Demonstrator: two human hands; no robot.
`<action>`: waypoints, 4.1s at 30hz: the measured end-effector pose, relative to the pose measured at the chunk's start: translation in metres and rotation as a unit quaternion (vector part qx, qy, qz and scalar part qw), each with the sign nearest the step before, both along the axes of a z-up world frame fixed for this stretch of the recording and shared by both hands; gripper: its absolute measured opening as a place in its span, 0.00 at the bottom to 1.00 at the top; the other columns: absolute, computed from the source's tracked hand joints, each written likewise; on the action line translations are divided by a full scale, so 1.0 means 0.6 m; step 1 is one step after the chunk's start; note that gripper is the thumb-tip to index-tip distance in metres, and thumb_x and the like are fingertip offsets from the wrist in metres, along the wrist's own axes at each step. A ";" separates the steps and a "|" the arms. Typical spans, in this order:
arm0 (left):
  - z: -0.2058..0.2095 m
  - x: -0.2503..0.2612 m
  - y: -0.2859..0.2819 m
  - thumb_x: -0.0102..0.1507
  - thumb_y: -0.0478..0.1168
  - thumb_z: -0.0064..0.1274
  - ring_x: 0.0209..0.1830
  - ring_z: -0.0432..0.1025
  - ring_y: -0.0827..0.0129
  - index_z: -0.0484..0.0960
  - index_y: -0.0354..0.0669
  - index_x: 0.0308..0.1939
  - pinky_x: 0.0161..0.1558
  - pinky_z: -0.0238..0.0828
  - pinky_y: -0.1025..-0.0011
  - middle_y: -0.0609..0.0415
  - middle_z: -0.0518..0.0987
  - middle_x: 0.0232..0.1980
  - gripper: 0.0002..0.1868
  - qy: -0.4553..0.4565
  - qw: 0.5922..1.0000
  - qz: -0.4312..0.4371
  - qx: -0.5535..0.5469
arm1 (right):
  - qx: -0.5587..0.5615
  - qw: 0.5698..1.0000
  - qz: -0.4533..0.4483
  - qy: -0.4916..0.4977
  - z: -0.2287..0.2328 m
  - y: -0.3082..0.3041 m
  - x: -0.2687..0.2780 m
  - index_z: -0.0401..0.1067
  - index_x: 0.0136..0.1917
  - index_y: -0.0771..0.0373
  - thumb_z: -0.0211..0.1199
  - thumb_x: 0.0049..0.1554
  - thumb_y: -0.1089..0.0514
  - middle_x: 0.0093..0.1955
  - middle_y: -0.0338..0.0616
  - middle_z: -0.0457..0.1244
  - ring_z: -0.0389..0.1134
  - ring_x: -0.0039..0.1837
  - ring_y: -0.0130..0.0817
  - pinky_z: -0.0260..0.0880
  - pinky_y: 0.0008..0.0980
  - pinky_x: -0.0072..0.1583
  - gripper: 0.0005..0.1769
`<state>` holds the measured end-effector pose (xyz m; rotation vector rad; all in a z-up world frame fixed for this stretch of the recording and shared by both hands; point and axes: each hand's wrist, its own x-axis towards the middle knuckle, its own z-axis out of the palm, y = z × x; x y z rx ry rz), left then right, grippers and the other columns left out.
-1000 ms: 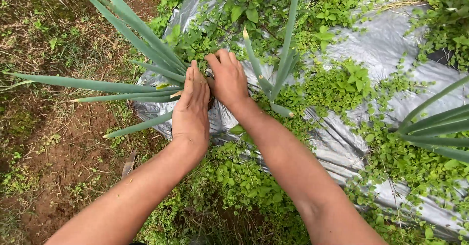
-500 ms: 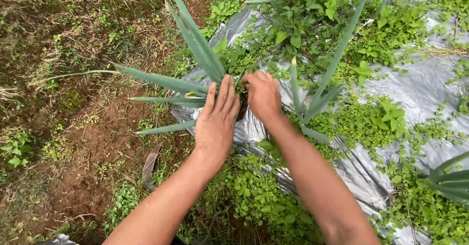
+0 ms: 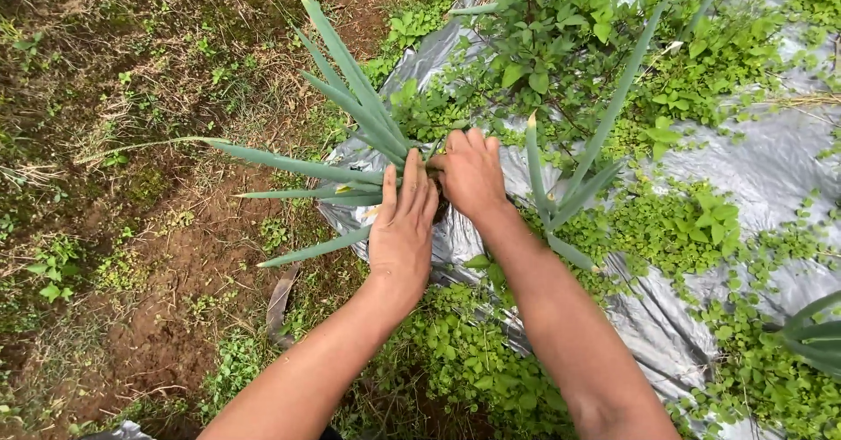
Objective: The person removes small weeds and grass from the base of a large green plant growing through a silver plastic sheet. They pull the unwanted vegetation by hand and discard it to the side, clearing the area around the plant's stem.
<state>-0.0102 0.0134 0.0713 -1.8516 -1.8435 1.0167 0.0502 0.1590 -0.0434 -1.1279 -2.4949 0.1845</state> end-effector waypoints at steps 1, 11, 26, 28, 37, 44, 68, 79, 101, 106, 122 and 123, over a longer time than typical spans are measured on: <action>-0.002 0.001 0.000 0.68 0.52 0.43 0.84 0.23 0.46 0.55 0.52 0.79 0.70 0.04 0.39 0.46 0.45 0.85 0.35 0.001 1.000 -0.001 -0.001 | -0.001 1.000 -0.001 0.001 -0.009 0.004 -0.002 0.83 0.46 0.40 0.69 0.56 0.51 0.45 0.35 0.56 0.55 0.53 0.37 0.55 0.40 0.57 0.05; 0.003 0.001 -0.002 0.66 0.55 0.48 0.84 0.22 0.45 0.53 0.56 0.80 0.70 0.05 0.38 0.45 0.42 0.85 0.40 0.014 1.000 0.016 -0.016 | -0.043 0.992 -0.005 0.116 -0.041 0.012 0.000 0.82 0.43 0.48 0.66 0.59 0.55 0.42 0.34 0.57 0.59 0.53 0.35 0.57 0.37 0.58 0.05; 0.001 -0.005 -0.001 0.65 0.57 0.49 0.84 0.22 0.45 0.54 0.58 0.79 0.69 0.03 0.36 0.45 0.43 0.85 0.40 0.022 1.000 0.003 -0.022 | -0.124 0.961 0.018 0.245 0.002 -0.006 0.034 0.70 0.53 0.59 0.53 0.67 0.64 0.46 0.47 0.67 0.69 0.58 0.49 0.64 0.53 0.65 0.05; 0.003 -0.007 0.000 0.65 0.57 0.49 0.84 0.22 0.45 0.54 0.58 0.79 0.69 0.03 0.36 0.45 0.43 0.85 0.40 0.019 1.000 0.004 -0.018 | -0.126 0.957 0.036 0.259 0.011 -0.008 0.033 0.68 0.55 0.60 0.51 0.68 0.63 0.46 0.50 0.68 0.68 0.58 0.51 0.65 0.52 0.62 0.05; 0.006 -0.007 -0.003 0.65 0.55 0.49 0.84 0.21 0.47 0.54 0.59 0.80 0.69 0.04 0.37 0.47 0.42 0.86 0.40 0.012 1.000 0.003 -0.018 | -0.017 0.993 0.102 0.063 0.002 -0.017 0.031 0.78 0.58 0.54 0.48 0.62 0.63 0.43 0.43 0.63 0.62 0.56 0.41 0.66 0.40 0.60 0.19; 0.007 -0.009 -0.003 0.65 0.53 0.51 0.84 0.22 0.47 0.56 0.59 0.79 0.70 0.04 0.37 0.47 0.44 0.85 0.40 0.005 1.000 0.001 -0.009 | -0.007 0.992 0.059 0.115 -0.051 0.012 0.027 0.74 0.55 0.56 0.49 0.68 0.56 0.45 0.48 0.62 0.68 0.53 0.52 0.73 0.51 0.55 0.12; 0.010 -0.009 -0.004 0.66 0.49 0.47 0.84 0.23 0.48 0.53 0.62 0.79 0.71 0.05 0.37 0.47 0.41 0.86 0.37 0.010 1.000 0.005 -0.012 | -0.093 0.983 -0.155 -0.040 0.082 -0.064 0.051 0.65 0.68 0.51 0.60 0.63 0.61 0.62 0.56 0.61 0.66 0.60 0.56 0.68 0.52 0.56 0.21; 0.005 -0.013 -0.003 0.69 0.50 0.41 0.84 0.21 0.49 0.51 0.62 0.80 0.72 0.07 0.38 0.49 0.39 0.86 0.35 -0.001 1.000 0.014 -0.012 | -0.158 0.963 -0.036 -0.215 0.139 -0.186 0.070 0.67 0.58 0.63 0.48 0.63 0.65 0.45 0.62 0.69 0.76 0.40 0.54 0.77 0.51 0.37 0.11; -0.007 -0.014 -0.004 0.71 0.52 0.35 0.84 0.22 0.47 0.53 0.61 0.79 0.72 0.07 0.36 0.48 0.40 0.86 0.31 0.010 1.000 0.010 0.003 | -0.019 0.993 0.045 -0.105 -0.045 -0.130 0.036 0.74 0.48 0.64 0.51 0.63 0.66 0.45 0.45 0.66 0.70 0.53 0.40 0.79 0.33 0.45 0.10; 0.000 -0.016 -0.005 0.71 0.49 0.34 0.84 0.21 0.46 0.52 0.59 0.80 0.72 0.06 0.35 0.46 0.38 0.86 0.31 0.014 1.000 0.006 -0.005 | -0.143 0.971 0.164 -0.099 0.046 -0.161 0.062 0.78 0.42 0.62 0.48 0.59 0.71 0.44 0.52 0.70 0.74 0.51 0.47 0.80 0.41 0.46 0.17; 0.012 -0.009 -0.002 0.68 0.53 0.42 0.85 0.22 0.49 0.55 0.64 0.79 0.72 0.07 0.37 0.50 0.42 0.86 0.34 0.017 1.000 0.000 -0.011 | -0.048 0.994 -0.059 -0.083 0.033 -0.089 0.062 0.73 0.52 0.70 0.60 0.56 0.65 0.48 0.48 0.58 0.66 0.54 0.43 0.77 0.35 0.50 0.10; 0.013 -0.009 -0.002 0.68 0.54 0.41 0.84 0.22 0.49 0.54 0.64 0.79 0.71 0.06 0.36 0.50 0.41 0.86 0.34 0.021 1.000 0.001 -0.012 | -0.143 0.989 -0.002 -0.019 0.031 -0.083 0.060 0.73 0.53 0.74 0.60 0.55 0.67 0.50 0.53 0.57 0.66 0.54 0.49 0.78 0.43 0.54 0.12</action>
